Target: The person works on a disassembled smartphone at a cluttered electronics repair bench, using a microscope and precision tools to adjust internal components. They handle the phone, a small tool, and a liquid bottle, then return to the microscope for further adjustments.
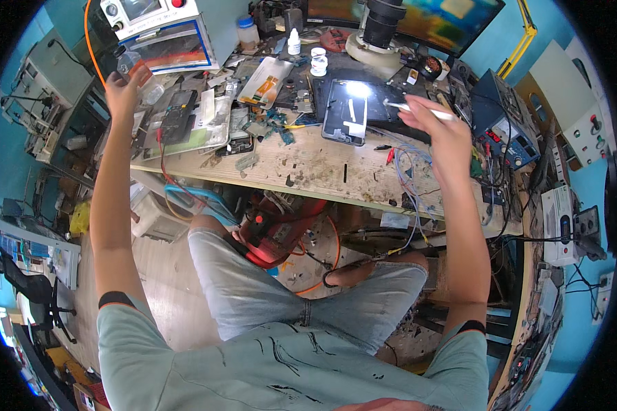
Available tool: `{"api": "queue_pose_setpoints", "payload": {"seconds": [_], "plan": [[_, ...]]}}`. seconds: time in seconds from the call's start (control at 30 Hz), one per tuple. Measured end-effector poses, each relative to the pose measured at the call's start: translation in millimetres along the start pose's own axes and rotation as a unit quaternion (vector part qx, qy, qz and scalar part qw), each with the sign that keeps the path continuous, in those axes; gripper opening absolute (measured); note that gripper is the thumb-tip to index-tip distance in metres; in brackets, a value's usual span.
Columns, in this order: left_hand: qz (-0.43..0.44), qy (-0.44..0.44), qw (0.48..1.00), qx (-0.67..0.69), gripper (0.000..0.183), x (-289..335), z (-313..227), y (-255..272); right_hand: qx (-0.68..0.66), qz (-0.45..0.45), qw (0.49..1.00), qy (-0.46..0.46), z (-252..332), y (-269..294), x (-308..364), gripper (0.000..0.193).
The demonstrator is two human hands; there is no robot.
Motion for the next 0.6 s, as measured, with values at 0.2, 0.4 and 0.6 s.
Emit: {"api": "queue_pose_setpoints", "payload": {"seconds": [0.2,0.4,0.6], "plan": [[0.01,-0.384,0.923,0.012,0.036,61.2,-217.3,33.0,0.005,0.035,0.999,0.006,-31.9,-5.8,-71.4,0.033],[0.319,-0.516,0.769,0.202,0.041,151.6,-372.5,-68.8,-0.027,0.031,0.999,0.005,-46.5,-13.5,-99.4,0.031],[0.405,-0.504,0.73,0.219,0.068,181.5,-393.1,-141.5,-0.038,0.036,0.999,0.008,-47.5,-20.6,-96.4,0.027]]}}
Point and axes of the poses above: each hand's wrist, its own x-axis away from the middle knuckle, its own y-axis out of the back of the hand, z = x × y, the point moved 7 cm from there along -x, towards the middle knuckle, and after that the axes turned 15 degrees about -y, right-handed, at the moved point
